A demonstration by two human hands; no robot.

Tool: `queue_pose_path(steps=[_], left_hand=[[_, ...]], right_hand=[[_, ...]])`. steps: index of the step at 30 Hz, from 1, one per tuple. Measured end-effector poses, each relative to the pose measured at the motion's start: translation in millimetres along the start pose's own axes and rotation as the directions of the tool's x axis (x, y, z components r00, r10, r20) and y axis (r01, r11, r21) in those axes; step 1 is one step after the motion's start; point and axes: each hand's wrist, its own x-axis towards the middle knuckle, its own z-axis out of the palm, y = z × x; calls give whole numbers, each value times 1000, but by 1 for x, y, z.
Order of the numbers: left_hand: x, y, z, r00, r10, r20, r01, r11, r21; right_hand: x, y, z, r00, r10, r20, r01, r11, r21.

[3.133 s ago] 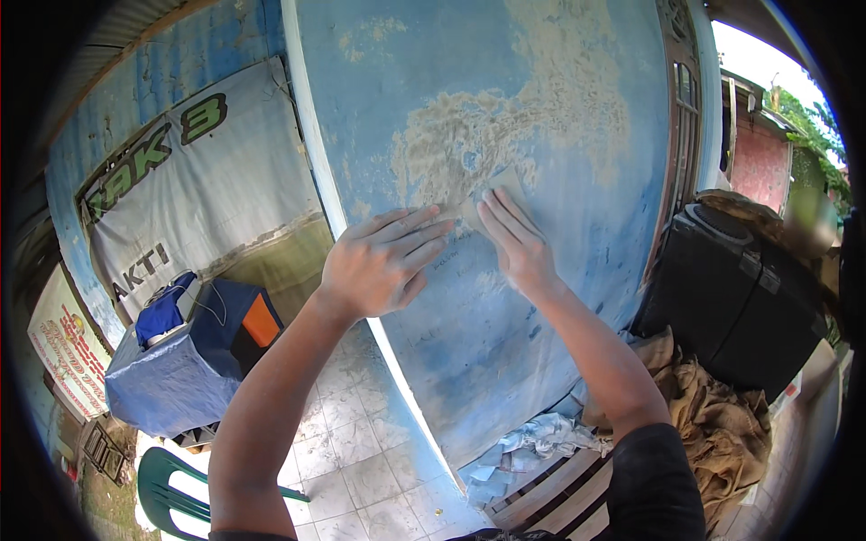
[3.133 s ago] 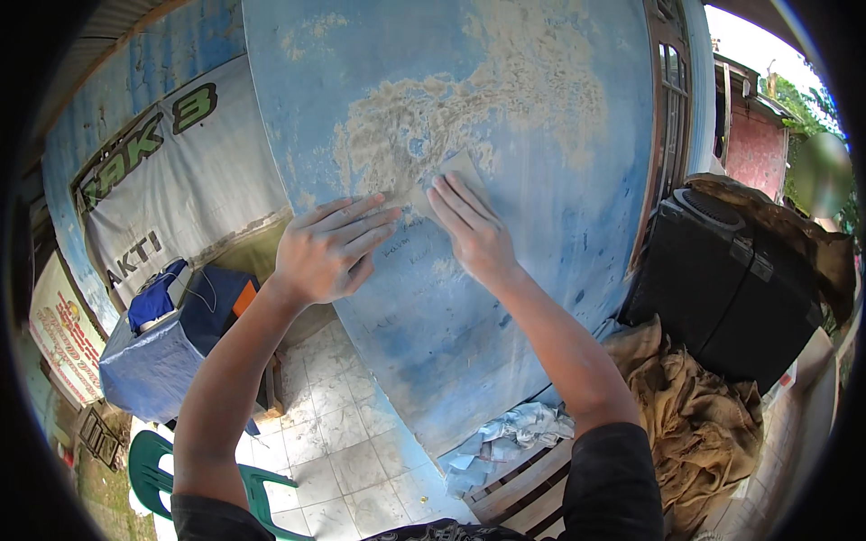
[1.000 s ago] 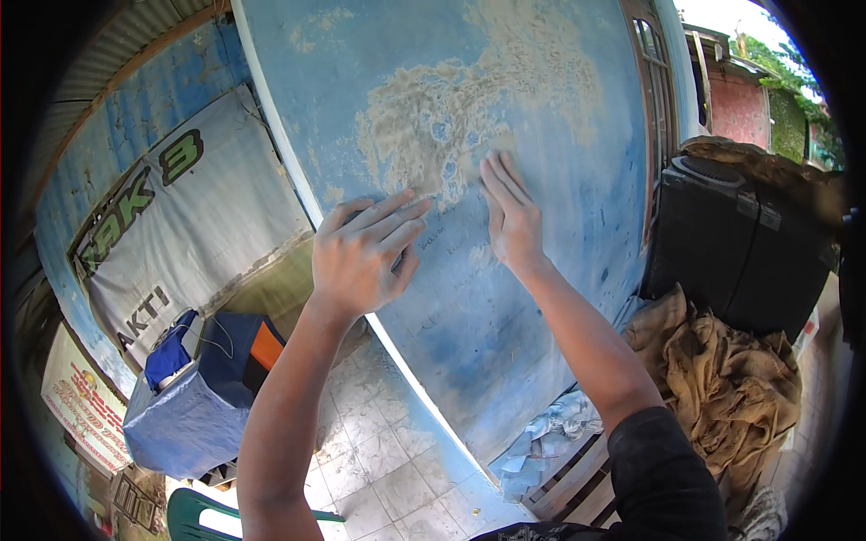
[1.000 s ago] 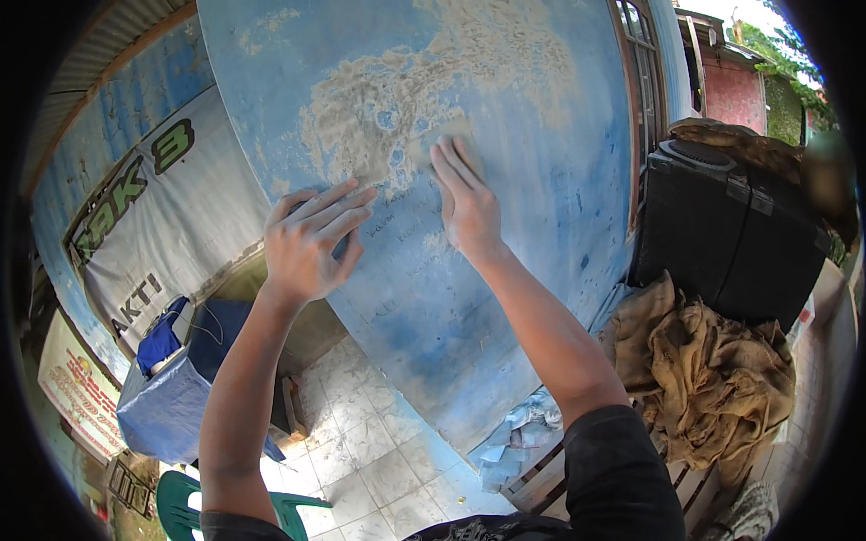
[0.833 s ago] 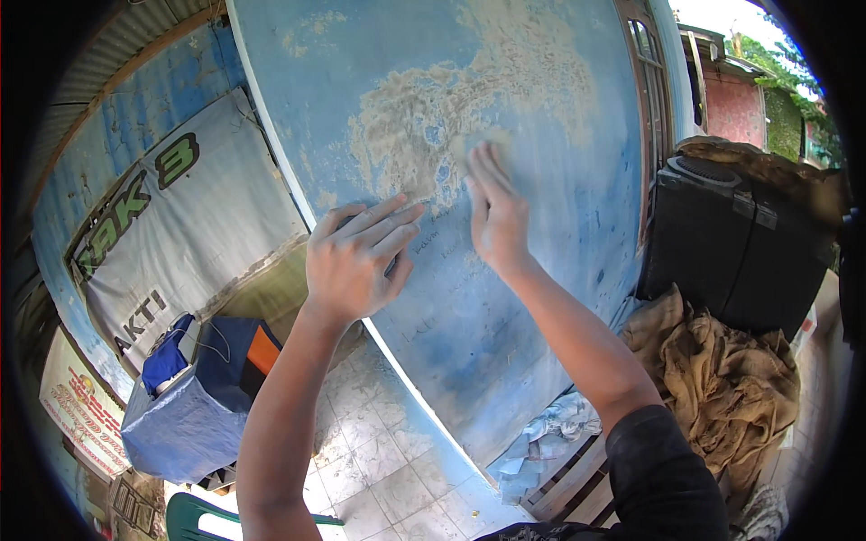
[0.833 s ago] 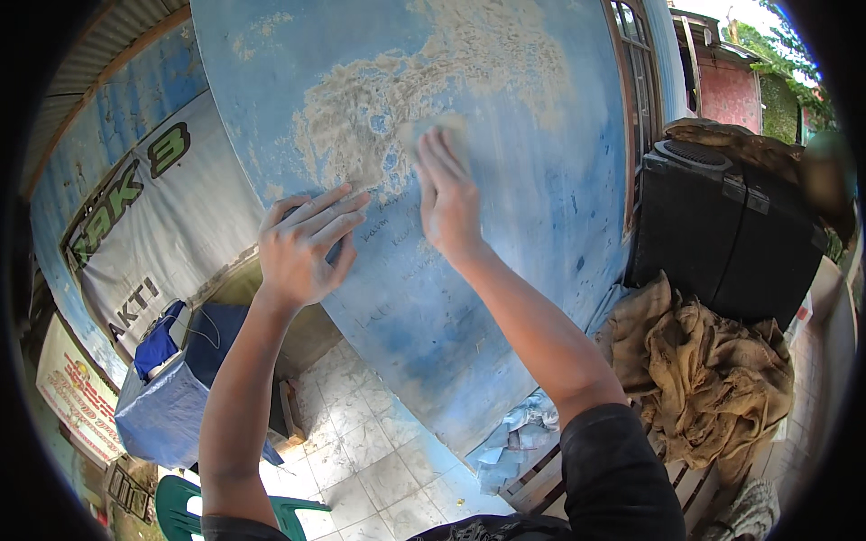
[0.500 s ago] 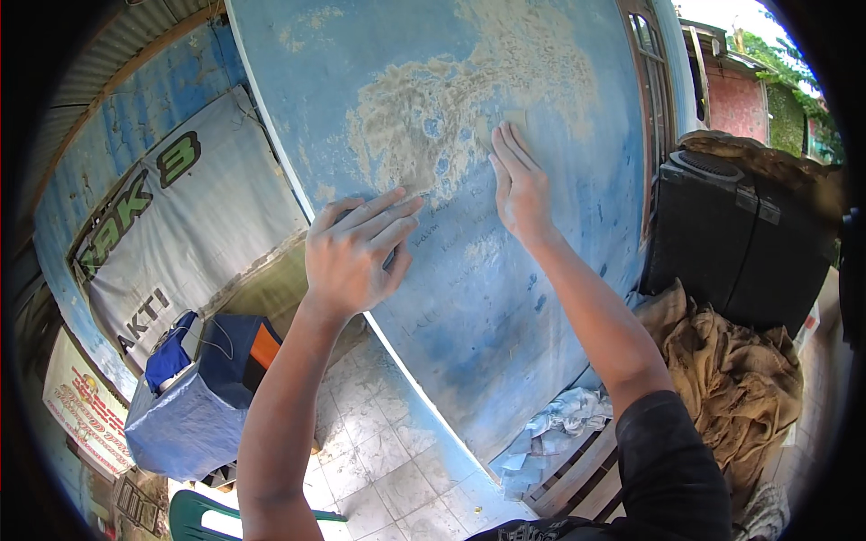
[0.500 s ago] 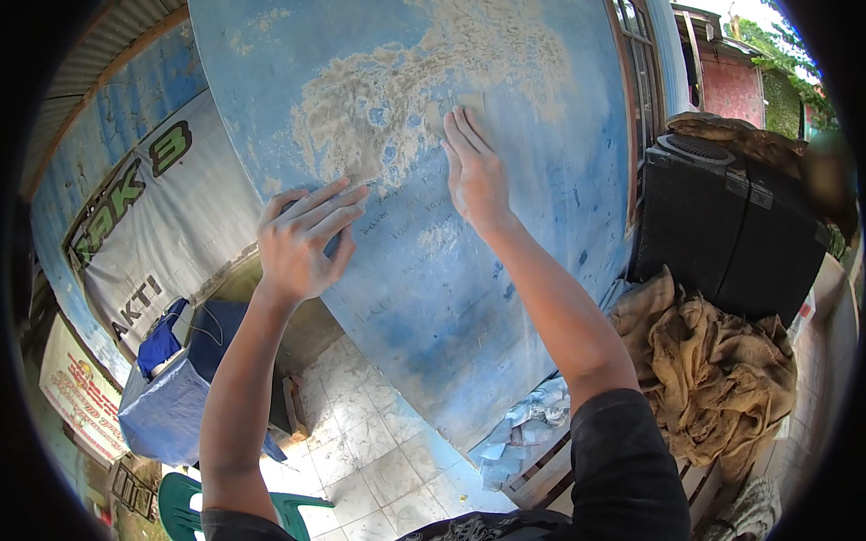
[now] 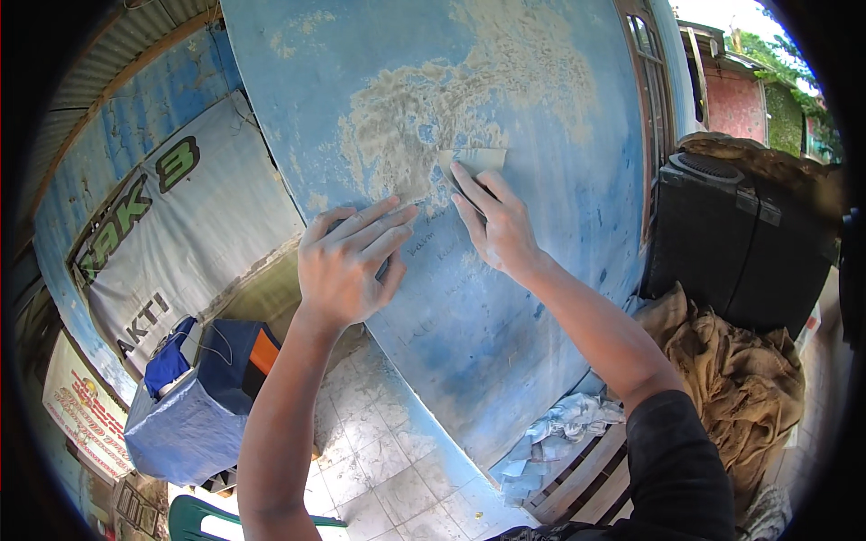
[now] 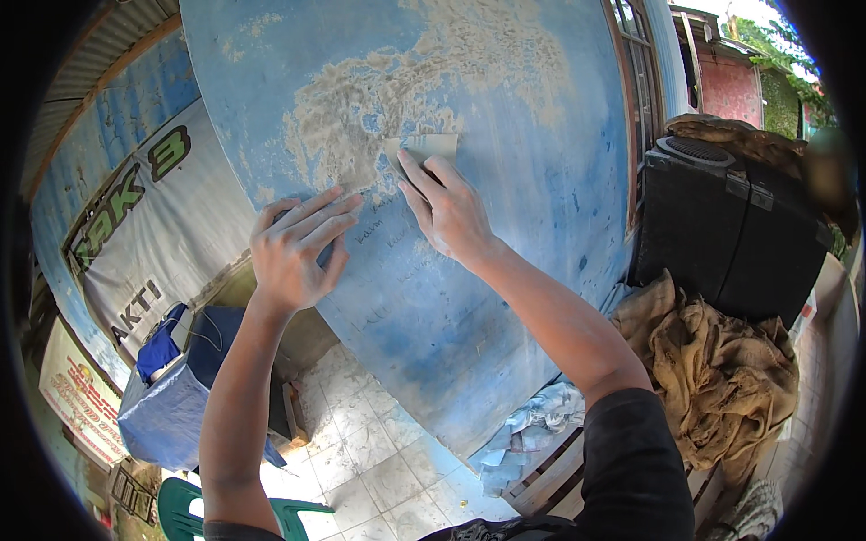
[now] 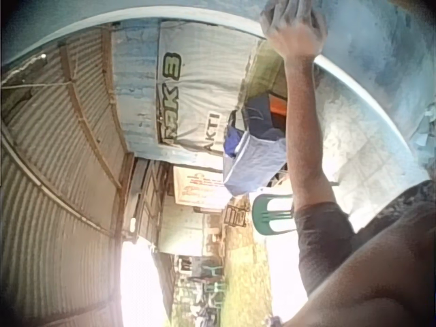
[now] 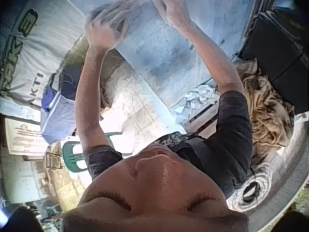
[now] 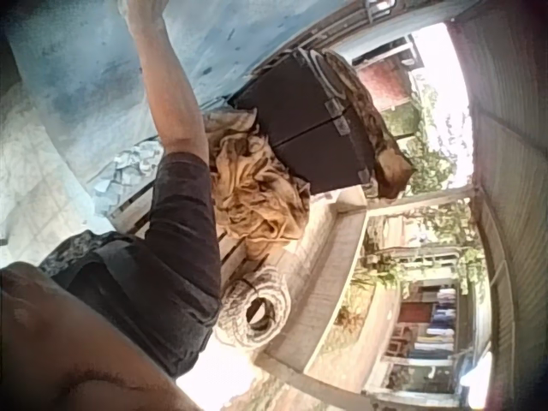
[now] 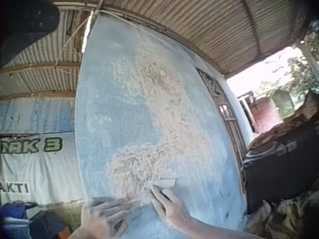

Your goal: The person sands a blue-painted concrete wall with a piece of sandpaper.

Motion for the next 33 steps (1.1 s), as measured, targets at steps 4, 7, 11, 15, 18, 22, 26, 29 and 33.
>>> queue_pose_path(steps=[4,7,11,15,18,22,26,29,33], left_hand=[[1,0,-1,1000,13,0,-13,999,31],[0,3,-2,999,-41,28,41,999,-33],[0,2,0,999,-35,1,35,999,-5],[0,2,-1,998,-43,35,43,999,-14],[-3,2,1,999,-43,32,44,999,-20],[0,2,1,999,-39,16,39,999,-4],[-2,2,-2,998,-48,33,48,999,-11],[-1,3,0,999,-45,27,45,999,-2],[-3,0,1,999,-28,19,27,1000,11]], right_hand=[[1,12,11,997,-54,-49,52,997,-53],[8,26,10,994,-74,-83,62,989,-131],[16,33,10,968,222,-120,-239,959,-154],[-5,9,25,990,38,-136,-35,999,23],[-4,37,3,996,41,76,-33,995,-93],[11,34,-5,960,277,30,-274,958,-88],[0,21,0,995,11,100,-1,995,-98],[12,42,-12,996,68,52,-61,990,-127],[14,7,-12,922,356,151,-327,926,-187]])
